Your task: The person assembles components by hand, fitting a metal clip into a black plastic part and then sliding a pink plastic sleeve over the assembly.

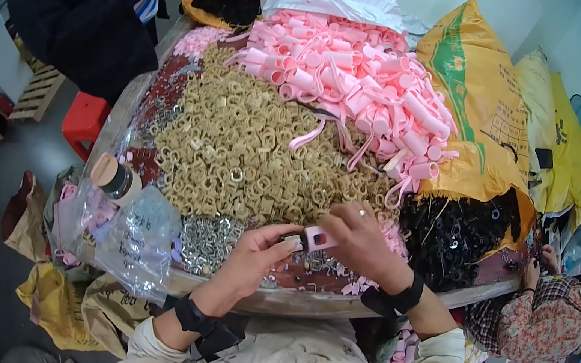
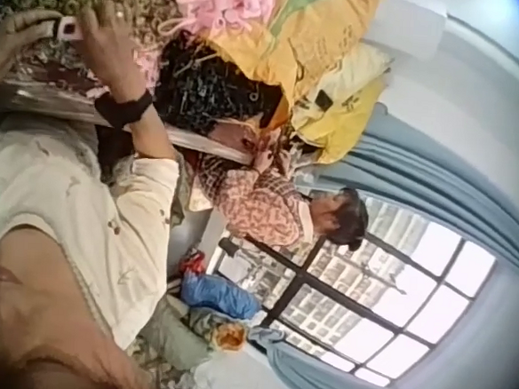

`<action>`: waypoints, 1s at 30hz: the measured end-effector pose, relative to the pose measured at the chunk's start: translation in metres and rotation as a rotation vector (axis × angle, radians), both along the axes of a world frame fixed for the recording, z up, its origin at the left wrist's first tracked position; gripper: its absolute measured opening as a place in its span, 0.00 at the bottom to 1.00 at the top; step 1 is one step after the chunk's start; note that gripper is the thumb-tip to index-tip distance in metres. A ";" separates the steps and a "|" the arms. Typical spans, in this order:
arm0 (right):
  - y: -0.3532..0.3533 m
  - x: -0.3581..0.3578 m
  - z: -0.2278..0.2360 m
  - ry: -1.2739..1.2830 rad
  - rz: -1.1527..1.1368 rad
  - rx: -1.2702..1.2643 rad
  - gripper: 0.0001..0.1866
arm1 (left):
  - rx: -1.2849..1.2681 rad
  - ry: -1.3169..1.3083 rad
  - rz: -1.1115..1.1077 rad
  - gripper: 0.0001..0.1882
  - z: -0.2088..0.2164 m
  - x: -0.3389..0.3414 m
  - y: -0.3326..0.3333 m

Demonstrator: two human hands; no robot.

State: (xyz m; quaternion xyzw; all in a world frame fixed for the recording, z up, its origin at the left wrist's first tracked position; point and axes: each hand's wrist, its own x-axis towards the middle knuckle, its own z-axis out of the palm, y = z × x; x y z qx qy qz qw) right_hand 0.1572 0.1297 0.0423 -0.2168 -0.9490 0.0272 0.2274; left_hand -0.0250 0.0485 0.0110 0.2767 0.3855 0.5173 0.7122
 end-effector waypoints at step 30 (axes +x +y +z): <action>-0.076 0.021 -0.025 0.207 -0.238 -0.585 0.24 | -0.007 0.332 -0.260 0.15 -0.007 0.031 -0.012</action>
